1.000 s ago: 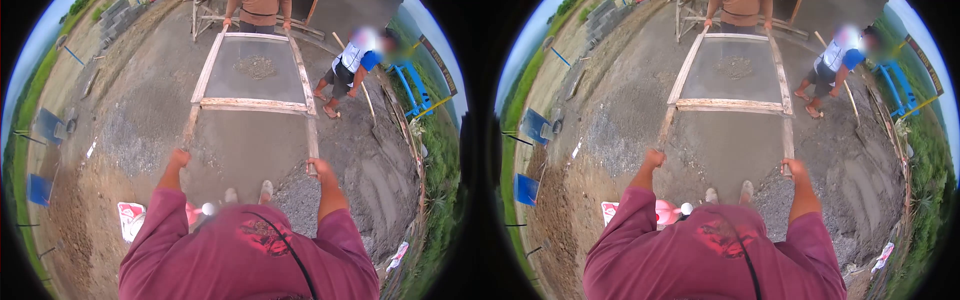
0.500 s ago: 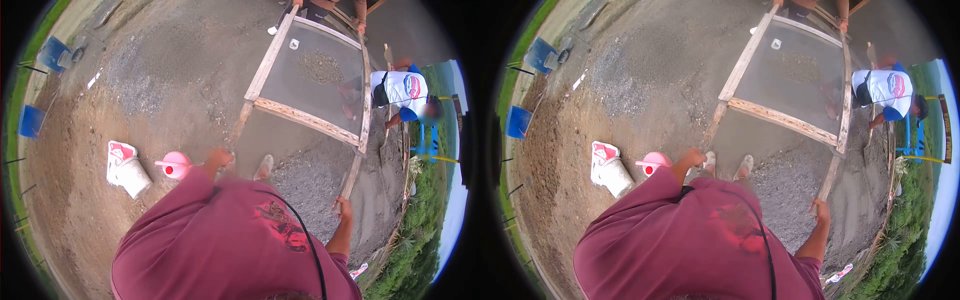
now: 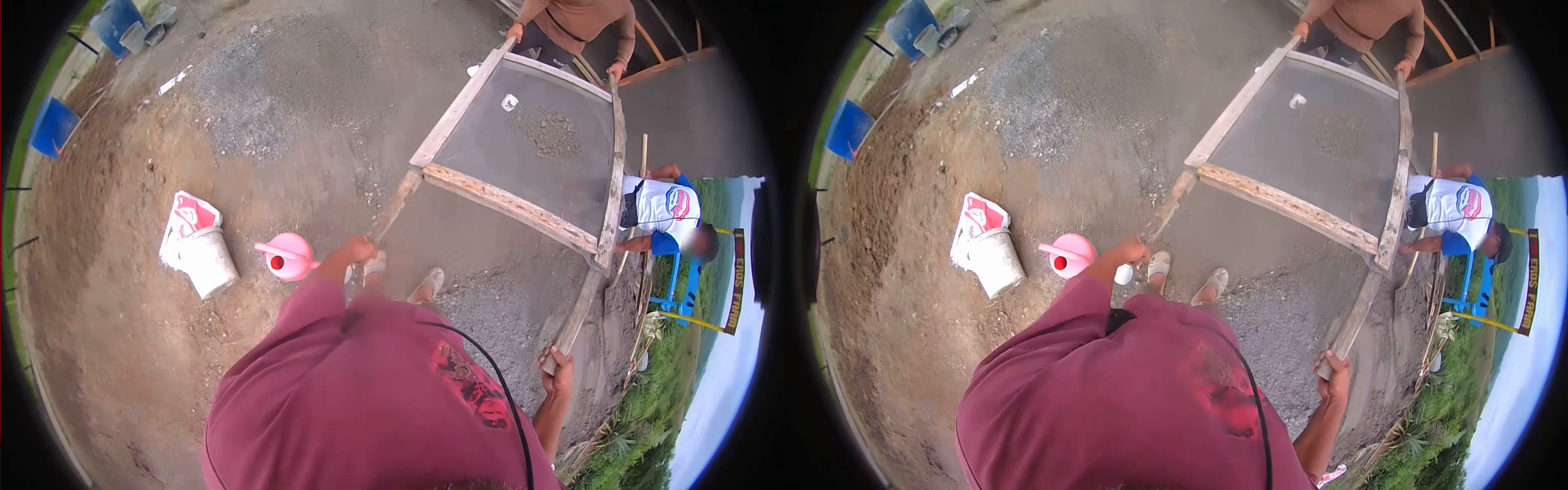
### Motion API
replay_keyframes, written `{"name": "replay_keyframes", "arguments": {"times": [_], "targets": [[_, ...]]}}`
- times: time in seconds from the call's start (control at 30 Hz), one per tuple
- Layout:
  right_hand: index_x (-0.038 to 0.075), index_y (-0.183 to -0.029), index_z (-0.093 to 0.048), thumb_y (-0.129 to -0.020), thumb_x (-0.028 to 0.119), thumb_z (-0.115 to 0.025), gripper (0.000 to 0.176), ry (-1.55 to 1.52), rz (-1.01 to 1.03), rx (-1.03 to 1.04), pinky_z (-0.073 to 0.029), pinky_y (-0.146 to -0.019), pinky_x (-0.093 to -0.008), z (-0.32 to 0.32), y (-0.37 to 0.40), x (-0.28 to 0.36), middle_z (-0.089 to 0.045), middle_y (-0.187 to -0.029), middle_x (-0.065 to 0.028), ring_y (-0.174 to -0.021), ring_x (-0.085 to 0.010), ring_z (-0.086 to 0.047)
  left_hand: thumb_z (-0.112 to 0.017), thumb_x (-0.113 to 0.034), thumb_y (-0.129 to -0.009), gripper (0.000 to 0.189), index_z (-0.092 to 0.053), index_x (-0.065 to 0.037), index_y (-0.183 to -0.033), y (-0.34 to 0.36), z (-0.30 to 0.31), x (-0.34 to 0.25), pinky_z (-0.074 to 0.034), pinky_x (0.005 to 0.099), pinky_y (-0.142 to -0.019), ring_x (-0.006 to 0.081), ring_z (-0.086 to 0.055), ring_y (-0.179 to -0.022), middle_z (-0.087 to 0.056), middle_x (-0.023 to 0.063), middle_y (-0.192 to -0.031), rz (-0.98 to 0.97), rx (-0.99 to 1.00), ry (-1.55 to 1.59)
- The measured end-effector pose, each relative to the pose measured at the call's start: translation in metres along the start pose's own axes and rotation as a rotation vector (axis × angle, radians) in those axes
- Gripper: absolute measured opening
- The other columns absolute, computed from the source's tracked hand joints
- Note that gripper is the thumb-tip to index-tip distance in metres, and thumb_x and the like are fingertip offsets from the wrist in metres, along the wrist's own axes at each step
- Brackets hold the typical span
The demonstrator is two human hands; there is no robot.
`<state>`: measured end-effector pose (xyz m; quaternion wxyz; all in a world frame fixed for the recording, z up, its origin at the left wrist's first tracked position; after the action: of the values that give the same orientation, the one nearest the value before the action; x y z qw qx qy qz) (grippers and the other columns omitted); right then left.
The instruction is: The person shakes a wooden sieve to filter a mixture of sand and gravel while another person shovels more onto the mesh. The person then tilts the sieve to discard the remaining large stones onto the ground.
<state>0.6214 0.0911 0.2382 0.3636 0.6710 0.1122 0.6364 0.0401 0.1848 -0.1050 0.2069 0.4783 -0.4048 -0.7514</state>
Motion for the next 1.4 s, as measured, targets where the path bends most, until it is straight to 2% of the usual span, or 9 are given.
{"name": "replay_keyframes", "arguments": {"times": [0.07, 0.2, 0.3, 0.37, 0.5, 0.63, 0.83, 1.0, 1.4], "targets": [[0.001, -0.105, -0.052, -0.085, 0.010, -0.073, 0.030, -0.001, 0.001, 0.107, -0.052, -0.057, -0.0372, -0.089, -0.006, -0.024, -0.062, -0.081, -0.0103, -0.065, -0.0216, -0.062, -0.071, -0.021, -0.067, 0.022, -0.069, 0.001, -0.064, 0.032, 0.131, 0.030, -0.049, 0.0414, -0.055, 0.0239, -0.064, -0.057, -0.066, 0.0127, -0.060, -0.002, -0.228, 0.018], [0.001, -0.110, -0.049, -0.085, 0.010, -0.074, 0.037, -0.160, 0.018, 0.295, -0.054, -0.058, -0.0379, -0.248, 0.082, 0.046, -0.061, -0.083, -0.0115, -0.067, -0.0210, -0.063, -0.063, -0.013, -0.064, 0.018, -0.059, 0.001, -0.054, 0.219, 0.369, -0.062, -0.043, 0.0381, -0.042, 0.0218, -0.056, -0.041, -0.056, 0.0121, -0.050, -0.173, -0.611, -0.116], [0.000, -0.109, -0.050, -0.085, 0.009, -0.074, 0.035, -0.129, 0.062, 0.338, -0.055, -0.058, -0.0381, -0.269, 0.113, 0.093, -0.060, -0.082, -0.0110, -0.067, -0.0214, -0.063, -0.064, -0.011, -0.064, 0.017, -0.060, 0.002, -0.055, 0.192, 0.367, -0.043, -0.044, 0.0386, -0.042, 0.0220, -0.057, -0.042, -0.058, 0.0136, -0.053, -0.056, -0.476, -0.009], [-0.001, -0.109, -0.049, -0.085, 0.006, -0.072, 0.034, -0.078, 0.054, 0.309, -0.053, -0.055, -0.0376, -0.260, 0.073, 0.078, -0.060, -0.079, -0.0118, -0.065, -0.0224, -0.064, -0.066, -0.010, -0.063, 0.013, -0.067, 0.003, -0.064, 0.103, 0.327, -0.008, -0.049, 0.0405, -0.051, 0.0260, -0.062, -0.052, -0.064, 0.0168, -0.061, -0.035, -0.567, -0.162], [0.000, -0.101, -0.051, -0.085, 0.006, -0.070, 0.026, -0.037, 0.070, 0.144, -0.051, -0.053, -0.0360, -0.158, 0.008, 0.068, -0.060, -0.076, -0.0103, -0.061, -0.0212, -0.061, -0.068, -0.017, -0.071, 0.018, -0.070, 0.001, -0.066, 0.033, 0.172, -0.017, -0.052, 0.0382, -0.055, 0.0239, -0.065, -0.057, -0.068, 0.0143, -0.064, 0.097, -0.189, 0.011], [0.002, -0.098, -0.053, -0.084, 0.008, -0.071, 0.024, 0.021, 0.028, 0.083, -0.051, -0.053, -0.0357, -0.085, -0.008, 0.057, -0.060, -0.077, -0.0098, -0.061, -0.0215, -0.060, -0.071, -0.018, -0.072, 0.020, -0.070, 0.001, -0.064, 0.003, 0.091, -0.015, -0.051, 0.0378, -0.052, 0.0224, -0.062, -0.051, -0.066, 0.0132, -0.060, 0.018, -0.211, -0.012], [0.004, -0.099, -0.054, -0.086, 0.015, -0.071, 0.024, -0.104, -0.170, 0.045, -0.052, -0.056, -0.0411, -0.045, -0.033, -0.006, -0.061, -0.078, -0.0105, -0.062, -0.0241, -0.061, -0.076, -0.022, -0.072, 0.024, -0.071, 0.000, -0.065, 0.004, 0.092, -0.027, -0.052, 0.0384, -0.053, 0.0221, -0.065, -0.053, -0.068, 0.0128, -0.061, 0.021, -0.123, -0.009], [0.008, -0.093, -0.058, -0.087, 0.026, -0.073, 0.024, -0.126, -0.409, 0.055, -0.053, -0.058, -0.0432, -0.022, -0.116, -0.085, -0.061, -0.074, -0.0082, -0.061, -0.0234, -0.061, -0.076, -0.019, -0.072, 0.021, -0.071, -0.001, -0.064, 0.032, 0.113, -0.070, -0.053, 0.0381, -0.053, 0.0228, -0.067, -0.054, -0.068, 0.0122, -0.061, 0.027, -0.296, -0.070], [0.008, -0.090, -0.060, -0.085, 0.022, -0.071, 0.018, -0.154, -0.402, 0.131, -0.055, -0.058, -0.0374, 0.045, -0.211, -0.140, -0.062, -0.073, -0.0052, -0.060, -0.0202, -0.063, -0.072, -0.017, -0.073, 0.018, -0.071, -0.001, -0.065, 0.039, 0.080, -0.164, -0.055, 0.0412, -0.057, 0.0247, -0.069, -0.055, -0.067, 0.0143, -0.059, 0.018, -0.447, -0.411]]}}
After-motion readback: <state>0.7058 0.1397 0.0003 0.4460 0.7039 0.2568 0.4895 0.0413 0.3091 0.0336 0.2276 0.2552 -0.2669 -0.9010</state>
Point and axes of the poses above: each hand's wrist, its own y-axis away from the middle knuckle, its own z-axis out of the back of the hand, x = y × z, the point moved 10 cm from there along -y, towards the middle knuckle
